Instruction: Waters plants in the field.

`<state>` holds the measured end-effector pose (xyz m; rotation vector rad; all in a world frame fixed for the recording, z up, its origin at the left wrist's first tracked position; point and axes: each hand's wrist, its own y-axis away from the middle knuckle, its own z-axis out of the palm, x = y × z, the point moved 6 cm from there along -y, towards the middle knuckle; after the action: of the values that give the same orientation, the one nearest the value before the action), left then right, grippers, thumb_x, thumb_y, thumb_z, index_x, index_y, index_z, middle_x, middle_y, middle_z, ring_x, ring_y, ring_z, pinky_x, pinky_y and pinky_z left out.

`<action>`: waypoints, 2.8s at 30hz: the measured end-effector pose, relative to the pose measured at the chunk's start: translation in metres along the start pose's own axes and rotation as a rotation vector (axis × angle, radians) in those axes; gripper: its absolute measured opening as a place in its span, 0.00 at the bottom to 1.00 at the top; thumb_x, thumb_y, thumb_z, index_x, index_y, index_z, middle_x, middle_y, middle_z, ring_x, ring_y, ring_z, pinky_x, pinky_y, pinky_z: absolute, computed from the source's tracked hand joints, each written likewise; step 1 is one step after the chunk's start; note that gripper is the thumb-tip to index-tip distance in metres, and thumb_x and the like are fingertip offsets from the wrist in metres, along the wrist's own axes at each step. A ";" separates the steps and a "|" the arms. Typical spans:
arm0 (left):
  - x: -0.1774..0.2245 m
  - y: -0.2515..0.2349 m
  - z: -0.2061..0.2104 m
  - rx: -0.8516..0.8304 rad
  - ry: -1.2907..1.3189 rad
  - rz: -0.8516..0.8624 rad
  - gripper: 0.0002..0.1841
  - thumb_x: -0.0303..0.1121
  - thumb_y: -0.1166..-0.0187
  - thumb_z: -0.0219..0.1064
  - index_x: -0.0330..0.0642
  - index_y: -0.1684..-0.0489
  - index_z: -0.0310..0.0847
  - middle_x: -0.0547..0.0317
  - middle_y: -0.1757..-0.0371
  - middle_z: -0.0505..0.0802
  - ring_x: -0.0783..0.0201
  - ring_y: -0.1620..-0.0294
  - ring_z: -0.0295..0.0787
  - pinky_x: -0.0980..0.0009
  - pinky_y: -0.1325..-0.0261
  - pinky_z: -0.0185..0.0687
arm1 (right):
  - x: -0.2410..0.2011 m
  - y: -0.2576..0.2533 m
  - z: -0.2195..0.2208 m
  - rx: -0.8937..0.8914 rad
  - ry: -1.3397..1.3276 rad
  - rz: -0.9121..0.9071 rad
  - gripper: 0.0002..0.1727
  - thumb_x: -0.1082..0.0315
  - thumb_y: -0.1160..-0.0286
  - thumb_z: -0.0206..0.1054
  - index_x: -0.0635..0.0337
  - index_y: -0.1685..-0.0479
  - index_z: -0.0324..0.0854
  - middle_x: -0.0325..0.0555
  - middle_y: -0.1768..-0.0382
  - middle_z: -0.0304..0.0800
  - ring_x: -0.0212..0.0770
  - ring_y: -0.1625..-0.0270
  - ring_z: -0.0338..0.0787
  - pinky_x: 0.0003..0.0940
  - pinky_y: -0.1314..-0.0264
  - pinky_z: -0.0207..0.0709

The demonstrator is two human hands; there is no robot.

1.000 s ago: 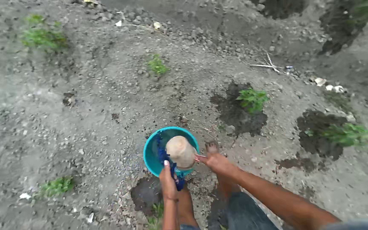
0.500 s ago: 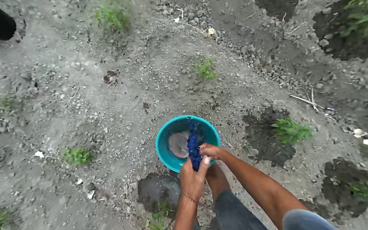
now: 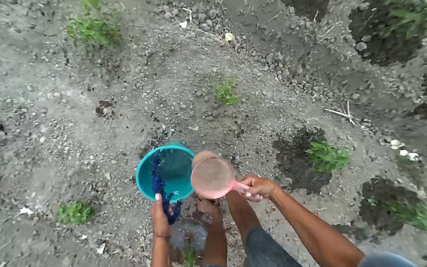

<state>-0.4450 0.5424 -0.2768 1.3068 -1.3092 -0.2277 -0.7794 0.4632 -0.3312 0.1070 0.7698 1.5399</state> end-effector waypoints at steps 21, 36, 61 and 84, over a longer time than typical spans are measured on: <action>-0.014 -0.074 -0.117 0.351 -0.390 -0.203 0.32 0.54 0.07 0.47 0.26 0.42 0.79 0.43 0.58 0.88 0.57 0.62 0.84 0.54 0.52 0.80 | -0.059 -0.045 -0.138 0.949 -0.703 -0.330 0.06 0.71 0.08 0.46 0.54 0.45 0.67 0.33 0.81 0.74 0.21 0.90 0.68 0.13 0.92 0.62; -0.043 -0.105 -0.146 0.386 -0.344 -0.271 0.35 0.59 0.10 0.51 0.27 0.32 0.75 0.35 0.45 0.86 0.50 0.48 0.84 0.47 0.42 0.79 | -0.060 0.001 -0.162 1.346 -0.606 -0.067 0.03 0.71 0.13 0.57 0.57 0.49 0.71 0.34 0.79 0.72 0.22 0.89 0.66 0.15 0.90 0.60; -0.104 -0.203 -0.178 0.067 0.214 -0.351 0.11 0.32 0.17 0.60 0.38 0.44 0.79 0.57 0.61 0.91 0.65 0.63 0.89 0.65 0.57 0.87 | -0.045 -0.210 0.070 0.220 1.637 0.455 0.31 0.68 0.13 0.55 0.39 0.10 0.66 0.71 0.32 0.83 0.73 0.36 0.86 0.71 0.38 0.79; 0.000 -0.039 -0.156 0.144 0.858 -0.332 0.14 0.27 0.31 0.60 0.34 0.48 0.76 0.52 0.67 0.94 0.60 0.68 0.95 0.59 0.63 0.95 | -0.027 -0.246 0.083 0.048 0.082 0.480 0.10 0.62 0.37 0.73 0.42 0.56 0.86 0.24 0.84 0.74 0.18 0.90 0.64 0.14 0.91 0.58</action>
<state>-0.3028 0.6161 -0.2657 1.4975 -0.3851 0.1969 -0.5240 0.4526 -0.3854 0.2817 0.8881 1.9891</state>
